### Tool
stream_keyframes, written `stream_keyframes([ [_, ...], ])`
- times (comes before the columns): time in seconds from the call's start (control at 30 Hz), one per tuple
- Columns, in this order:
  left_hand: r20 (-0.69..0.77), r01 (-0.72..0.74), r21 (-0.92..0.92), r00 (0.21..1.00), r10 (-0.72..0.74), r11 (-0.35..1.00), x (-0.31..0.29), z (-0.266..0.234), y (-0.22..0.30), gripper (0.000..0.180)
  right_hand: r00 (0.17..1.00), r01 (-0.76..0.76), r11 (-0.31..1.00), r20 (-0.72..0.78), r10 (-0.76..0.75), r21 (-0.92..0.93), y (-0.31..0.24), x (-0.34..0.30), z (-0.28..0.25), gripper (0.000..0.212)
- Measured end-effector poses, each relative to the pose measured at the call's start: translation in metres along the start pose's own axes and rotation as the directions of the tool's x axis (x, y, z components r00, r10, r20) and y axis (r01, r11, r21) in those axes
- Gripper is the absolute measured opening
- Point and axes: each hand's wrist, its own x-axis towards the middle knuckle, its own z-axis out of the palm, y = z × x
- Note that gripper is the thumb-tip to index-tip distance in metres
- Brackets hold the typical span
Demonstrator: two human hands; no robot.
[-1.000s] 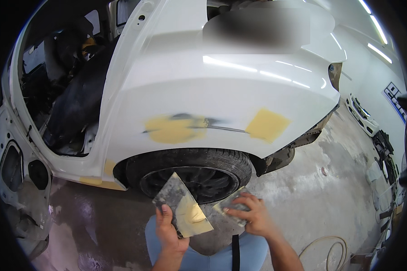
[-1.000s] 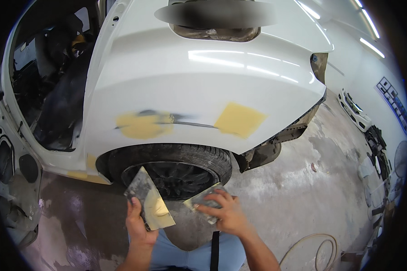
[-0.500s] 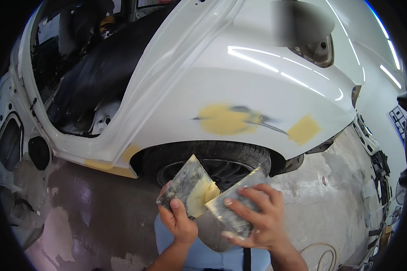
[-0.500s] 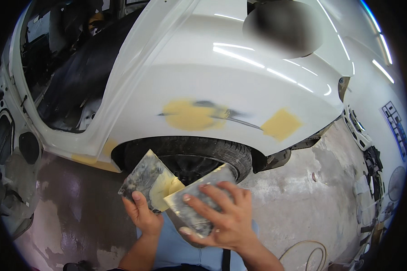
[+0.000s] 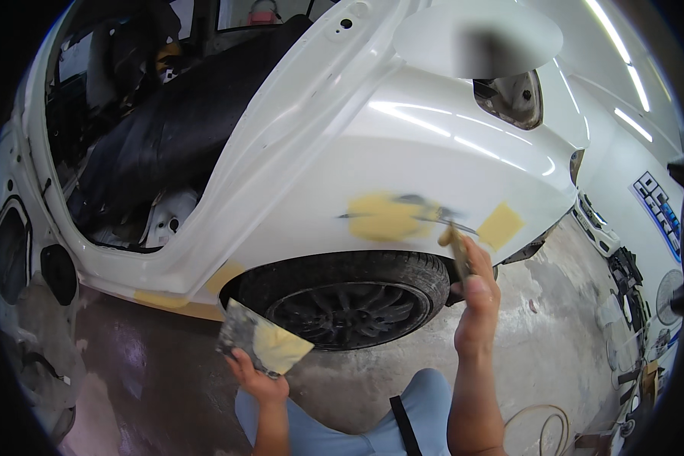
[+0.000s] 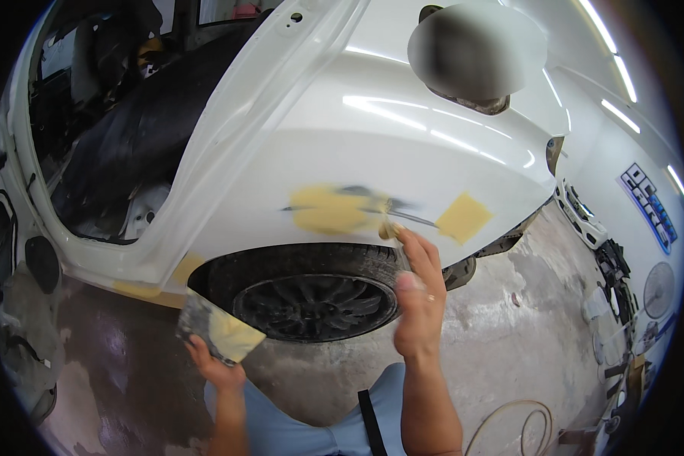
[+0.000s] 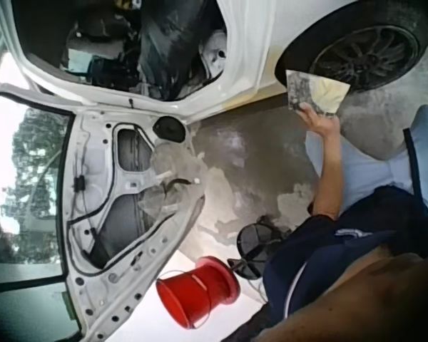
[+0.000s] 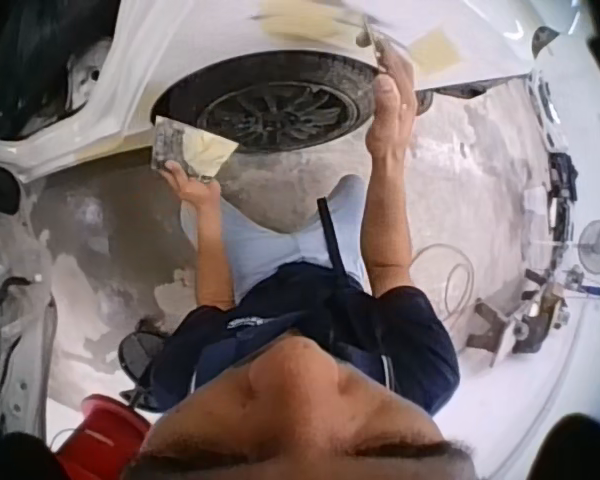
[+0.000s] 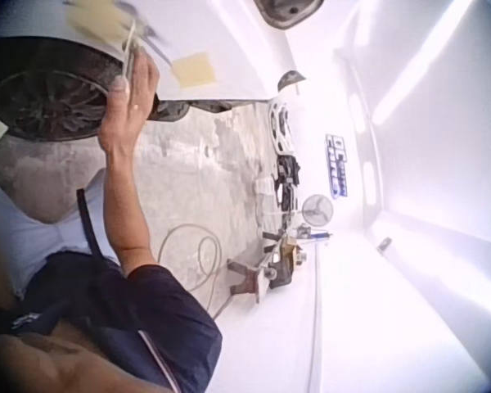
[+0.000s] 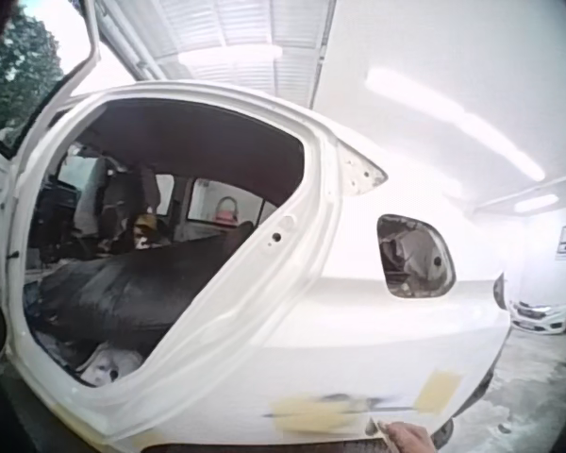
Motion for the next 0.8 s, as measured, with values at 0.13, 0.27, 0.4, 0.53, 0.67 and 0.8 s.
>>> stream_keyframes([
  [0.13,-0.076,0.354,-0.026,0.932,-0.355,0.935,-0.013,-0.086,-0.053,0.082,0.961,0.226,0.748,0.015,-0.277,-0.624,-0.013,0.024,0.066,0.062],
  [0.27,-0.030,0.390,-0.014,0.920,-0.390,0.921,-0.012,-0.130,-0.074,0.080,0.943,0.218,0.556,0.026,-0.333,-0.802,0.012,0.020,0.115,0.069],
  [0.4,0.012,0.394,-0.082,0.919,-0.395,0.915,-0.001,-0.144,-0.077,0.073,0.958,0.251,0.551,0.125,-0.257,-0.796,0.010,-0.008,0.116,0.072],
  [0.53,0.043,0.425,-0.104,0.905,-0.423,0.899,0.009,-0.152,-0.080,0.070,0.936,0.269,0.605,0.054,-0.349,-0.750,-0.005,0.002,0.099,0.071],
  [0.67,-0.008,0.449,-0.051,0.893,-0.450,0.892,0.014,-0.155,-0.087,0.070,0.951,0.255,0.550,0.103,-0.292,-0.795,0.007,0.020,0.122,0.073],
  [0.8,-0.015,0.448,-0.062,0.893,-0.449,0.892,0.016,-0.154,-0.095,0.069,0.944,0.273,0.610,0.084,-0.320,-0.744,0.015,-0.013,0.130,0.073],
])
